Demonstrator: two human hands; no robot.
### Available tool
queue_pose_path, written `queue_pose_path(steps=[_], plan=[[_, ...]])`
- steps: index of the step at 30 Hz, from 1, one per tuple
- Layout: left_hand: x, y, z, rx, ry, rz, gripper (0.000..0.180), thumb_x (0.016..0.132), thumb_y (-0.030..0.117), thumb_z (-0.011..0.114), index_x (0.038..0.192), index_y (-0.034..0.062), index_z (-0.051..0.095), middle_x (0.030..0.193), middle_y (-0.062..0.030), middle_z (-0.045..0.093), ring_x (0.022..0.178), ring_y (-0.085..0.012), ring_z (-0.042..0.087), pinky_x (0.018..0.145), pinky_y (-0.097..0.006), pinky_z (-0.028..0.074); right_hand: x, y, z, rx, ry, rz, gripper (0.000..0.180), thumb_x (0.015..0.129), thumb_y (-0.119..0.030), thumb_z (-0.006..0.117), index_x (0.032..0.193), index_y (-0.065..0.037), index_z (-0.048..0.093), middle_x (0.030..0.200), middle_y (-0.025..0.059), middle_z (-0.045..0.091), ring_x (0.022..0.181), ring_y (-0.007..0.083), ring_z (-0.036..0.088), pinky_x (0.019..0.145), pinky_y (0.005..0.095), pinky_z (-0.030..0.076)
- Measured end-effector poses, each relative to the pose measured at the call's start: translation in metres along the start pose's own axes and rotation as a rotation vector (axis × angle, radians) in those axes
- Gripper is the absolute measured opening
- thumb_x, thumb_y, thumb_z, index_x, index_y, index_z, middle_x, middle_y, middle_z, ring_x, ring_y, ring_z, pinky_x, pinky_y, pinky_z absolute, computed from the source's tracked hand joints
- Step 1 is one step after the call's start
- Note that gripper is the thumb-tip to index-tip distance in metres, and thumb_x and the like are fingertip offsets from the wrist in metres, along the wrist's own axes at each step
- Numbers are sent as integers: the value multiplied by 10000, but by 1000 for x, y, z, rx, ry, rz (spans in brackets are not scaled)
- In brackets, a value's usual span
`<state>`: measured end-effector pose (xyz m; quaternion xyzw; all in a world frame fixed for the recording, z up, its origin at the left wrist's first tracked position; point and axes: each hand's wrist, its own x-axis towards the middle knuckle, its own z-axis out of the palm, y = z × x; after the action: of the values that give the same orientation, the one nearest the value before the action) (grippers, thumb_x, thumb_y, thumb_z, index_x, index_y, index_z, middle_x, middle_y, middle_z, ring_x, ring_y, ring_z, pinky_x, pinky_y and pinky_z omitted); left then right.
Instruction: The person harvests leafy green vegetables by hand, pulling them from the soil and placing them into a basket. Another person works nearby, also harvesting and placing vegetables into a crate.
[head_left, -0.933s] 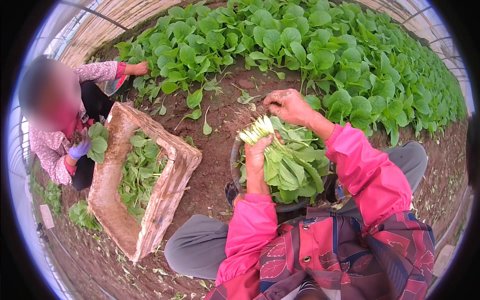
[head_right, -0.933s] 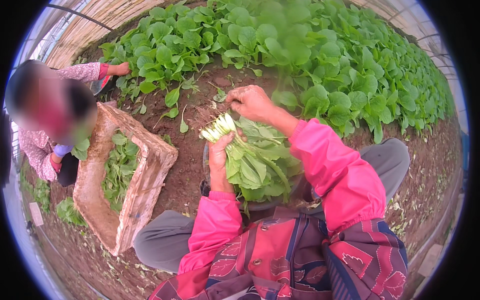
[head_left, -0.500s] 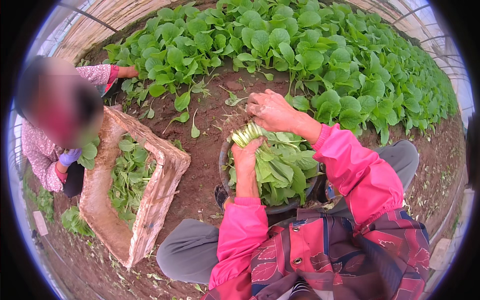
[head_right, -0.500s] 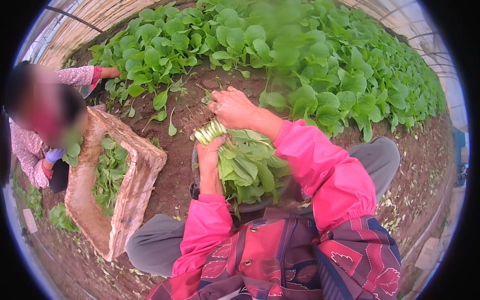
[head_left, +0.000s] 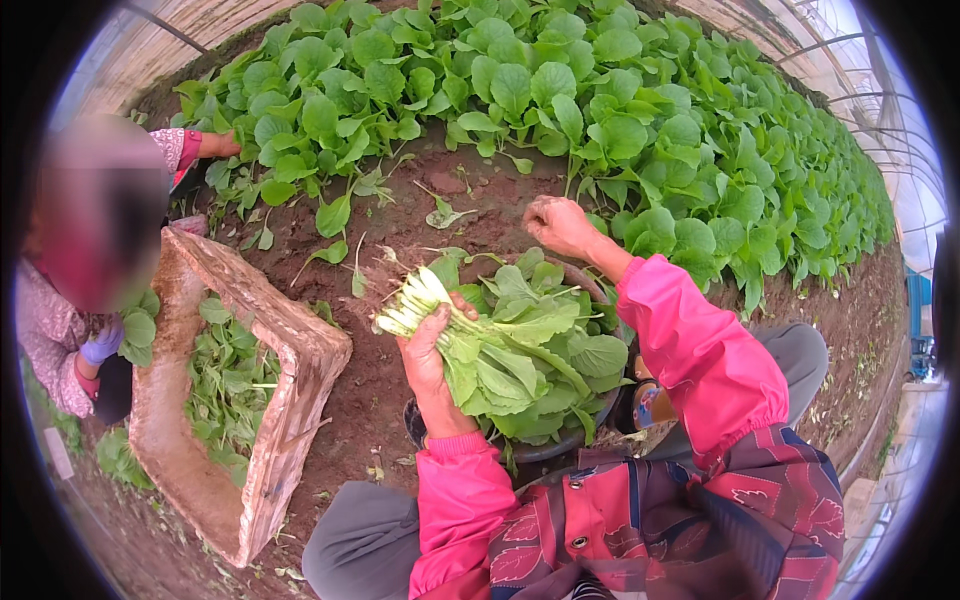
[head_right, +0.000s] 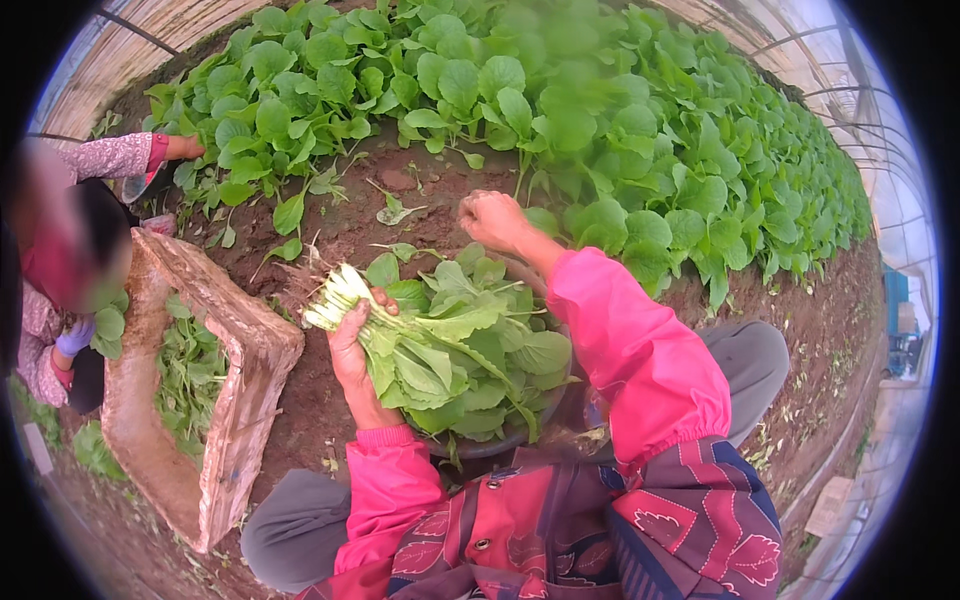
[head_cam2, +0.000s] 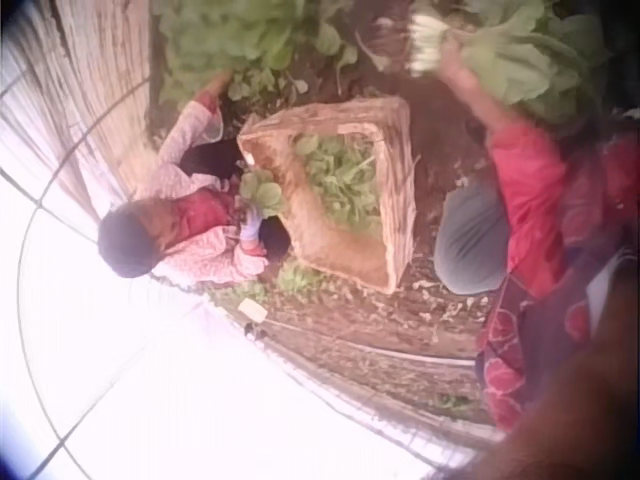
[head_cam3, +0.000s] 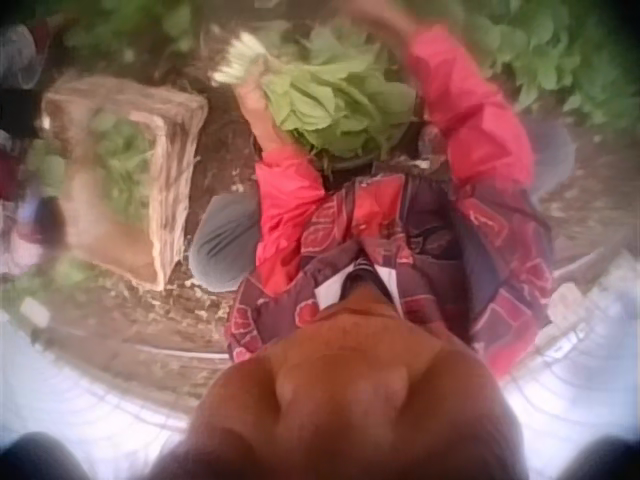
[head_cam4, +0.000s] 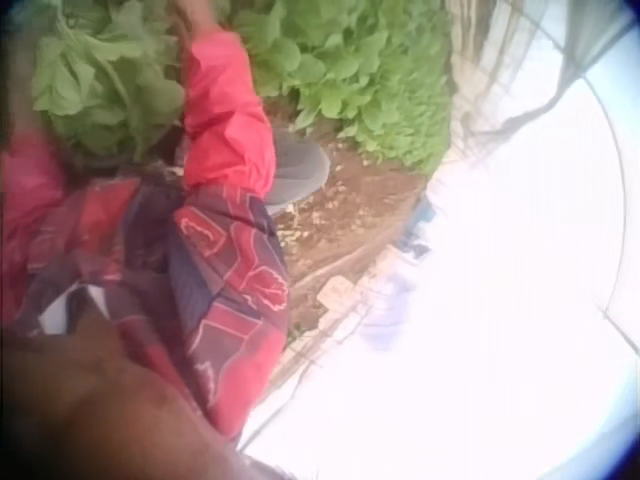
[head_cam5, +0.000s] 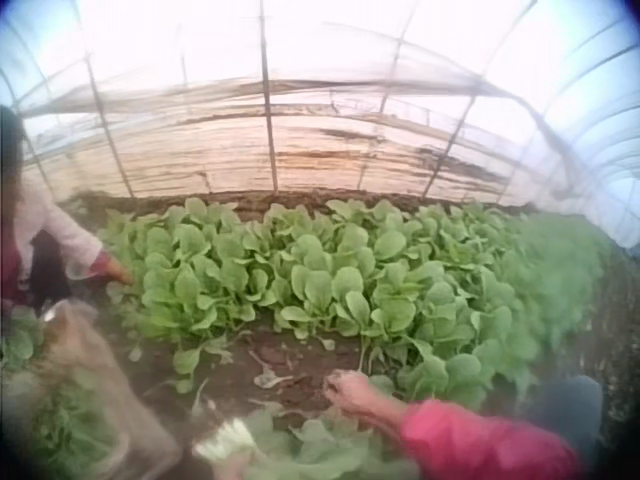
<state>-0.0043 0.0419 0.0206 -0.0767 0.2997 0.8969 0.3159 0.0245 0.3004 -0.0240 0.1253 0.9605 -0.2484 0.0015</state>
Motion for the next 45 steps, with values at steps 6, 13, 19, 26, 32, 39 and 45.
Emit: queue_pose_path(steps=[6, 13, 19, 26, 32, 39, 45], plan=[[18, -4, -4, -54, 21, 27, 330, 729, 35, 587, 1038, -11, 480, 823, -145, 539, 723, -243, 512, 669, -355, 448, 62, 76, 32, -780, -126, -70, 173, 710, -171, 565, 843, -95, 644, 855, 78, 595, 894, 248, 548, 812, 368, 362], [36, -5, -12, -11, 3, 69, 326, 738, 34, 578, 1034, -35, 458, 816, -161, 512, 720, -238, 492, 652, -374, 430, 107, 152, 66, -1358, -627, -7, 216, 834, -228, 494, 957, -196, 669, 963, 3, 648, 1031, 209, 541, 928, 477, 268], [43, -9, -17, 22, 53, 66, 330, 734, 31, 577, 1032, -38, 453, 808, -165, 509, 715, -239, 492, 642, -375, 434, 112, 183, 80, -1233, -622, 273, 196, 822, -195, 508, 916, -201, 680, 845, -11, 655, 811, 229, 606, 626, 472, 419], [42, -6, -17, 30, 44, 61, 335, 726, 28, 585, 1030, -39, 461, 799, -160, 522, 713, -247, 502, 651, -378, 442, 97, 137, 57, -1034, -608, 272, 195, 806, -182, 535, 939, -196, 676, 900, -34, 659, 859, 207, 630, 601, 455, 501], [30, -3, 0, 38, 5, 65, 351, 711, 7, 572, 1042, -37, 461, 815, -162, 534, 717, -246, 514, 653, -369, 452, 70, 43, 3, -670, -33, 146, 128, 731, -121, 534, 814, -74, 621, 731, 67, 652, 675, 221, 642, 486, 368, 459], [5, 5, 29, 137, -35, 58, 323, 689, 6, 591, 997, -38, 502, 770, -144, 572, 658, -224, 554, 613, -329, 476, 38, -48, 7, -320, -26, 7, 180, 750, -100, 487, 877, -12, 579, 709, 161, 620, 661, 314, 616, 554, 425, 471], [-14, -1, 31, 221, -124, -43, 310, 698, 28, 598, 996, -20, 528, 764, -125, 587, 640, -212, 575, 572, -309, 484, 18, -118, -33, 435, 159, 97, 251, 729, -150, 615, 861, 46, 532, 700, 182, 572, 685, 228, 598, 631, 352, 457]])
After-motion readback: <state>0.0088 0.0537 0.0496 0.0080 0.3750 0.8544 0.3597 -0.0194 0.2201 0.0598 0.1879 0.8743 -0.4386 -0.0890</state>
